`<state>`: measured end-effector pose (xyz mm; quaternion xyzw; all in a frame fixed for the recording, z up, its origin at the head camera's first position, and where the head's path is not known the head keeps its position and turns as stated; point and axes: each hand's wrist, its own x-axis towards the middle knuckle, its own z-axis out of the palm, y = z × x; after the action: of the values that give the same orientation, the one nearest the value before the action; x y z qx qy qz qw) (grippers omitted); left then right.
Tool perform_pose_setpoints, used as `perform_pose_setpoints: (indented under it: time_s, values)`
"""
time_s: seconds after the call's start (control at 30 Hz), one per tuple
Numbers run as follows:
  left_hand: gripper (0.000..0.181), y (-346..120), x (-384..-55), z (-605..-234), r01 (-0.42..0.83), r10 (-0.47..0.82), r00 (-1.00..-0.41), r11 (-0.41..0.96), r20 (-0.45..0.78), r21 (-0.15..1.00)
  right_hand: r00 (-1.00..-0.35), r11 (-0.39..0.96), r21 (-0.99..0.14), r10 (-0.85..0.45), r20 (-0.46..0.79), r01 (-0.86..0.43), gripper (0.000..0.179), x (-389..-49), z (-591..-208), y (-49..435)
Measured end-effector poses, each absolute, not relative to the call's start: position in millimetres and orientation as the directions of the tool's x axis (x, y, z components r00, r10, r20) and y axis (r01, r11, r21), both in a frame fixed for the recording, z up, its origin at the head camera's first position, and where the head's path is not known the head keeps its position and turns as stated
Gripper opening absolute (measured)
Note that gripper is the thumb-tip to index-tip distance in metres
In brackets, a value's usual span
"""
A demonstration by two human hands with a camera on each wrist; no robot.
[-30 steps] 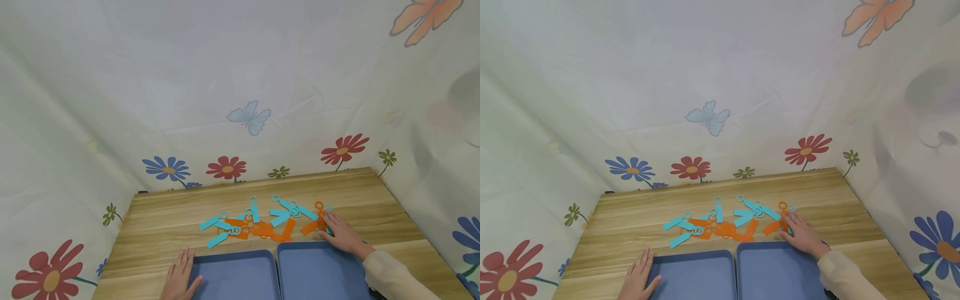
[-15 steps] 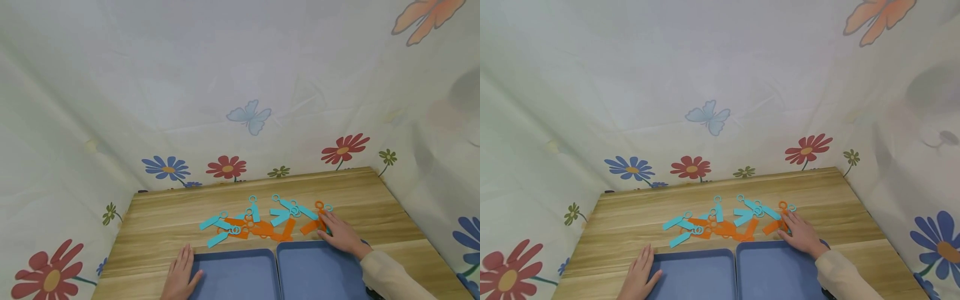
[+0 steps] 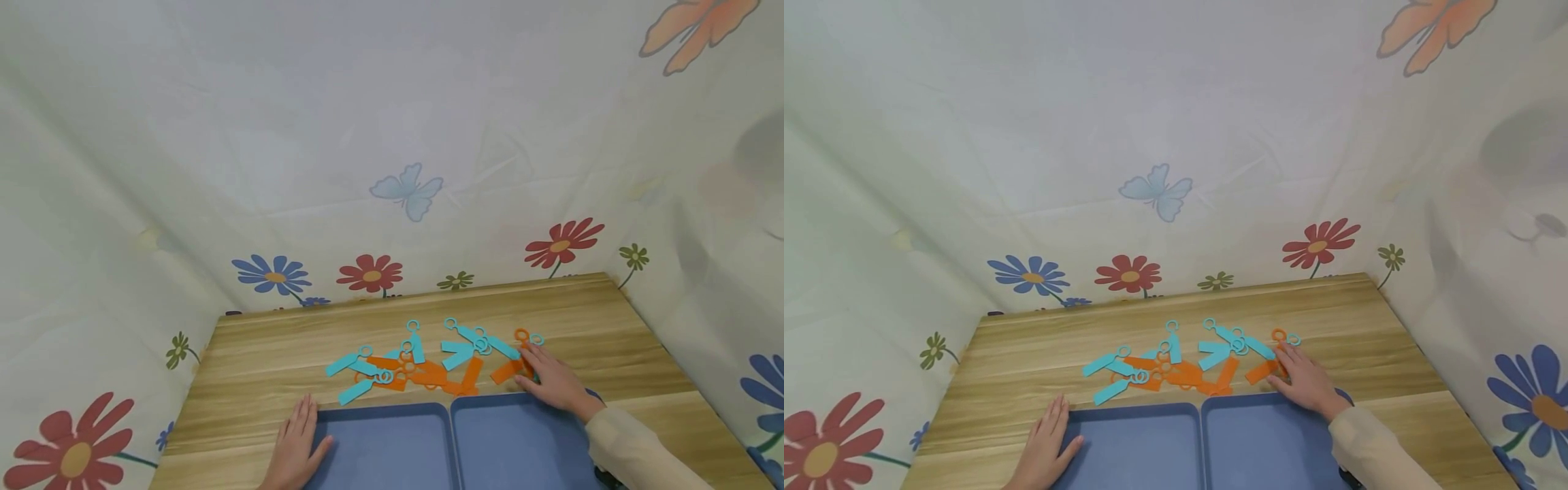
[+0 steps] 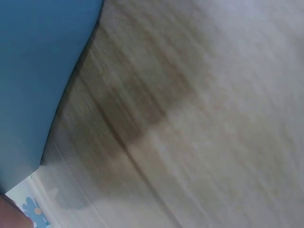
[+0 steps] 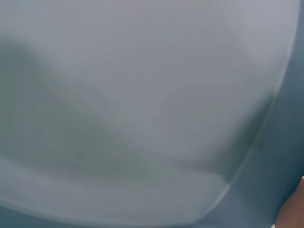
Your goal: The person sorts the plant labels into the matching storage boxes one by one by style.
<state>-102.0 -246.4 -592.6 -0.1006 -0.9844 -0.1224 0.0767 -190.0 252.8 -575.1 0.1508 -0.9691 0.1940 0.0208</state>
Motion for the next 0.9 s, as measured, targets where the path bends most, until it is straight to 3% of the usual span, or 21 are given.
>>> perform_pose_setpoints:
  time_s: [0.13,0.27,0.63,0.9]
  values:
    - [0.074,-249.8,-99.5,-591.8,0.206,0.167,-0.969,0.954,0.184,0.216,-0.970,0.860,-0.449,-0.212,0.120,-0.244,0.062,-196.9,-570.3,256.2]
    - [0.077,-255.3,-94.2,-592.9,0.198,0.162,-0.970,0.960,0.183,0.197,-0.983,0.884,-0.433,-0.142,0.112,-0.177,0.062,-204.1,-565.8,263.0]
    - [0.079,-263.3,-81.9,-603.5,0.185,0.165,-0.981,0.954,0.105,0.235,-0.993,0.924,-0.382,-0.013,-0.116,0.032,0.076,-212.6,-571.6,281.4]
    - [0.076,-263.3,-80.9,-606.3,0.195,0.171,-0.977,0.955,0.124,0.223,-0.986,0.920,-0.386,0.009,-0.166,0.074,0.086,-213.6,-575.1,283.4]
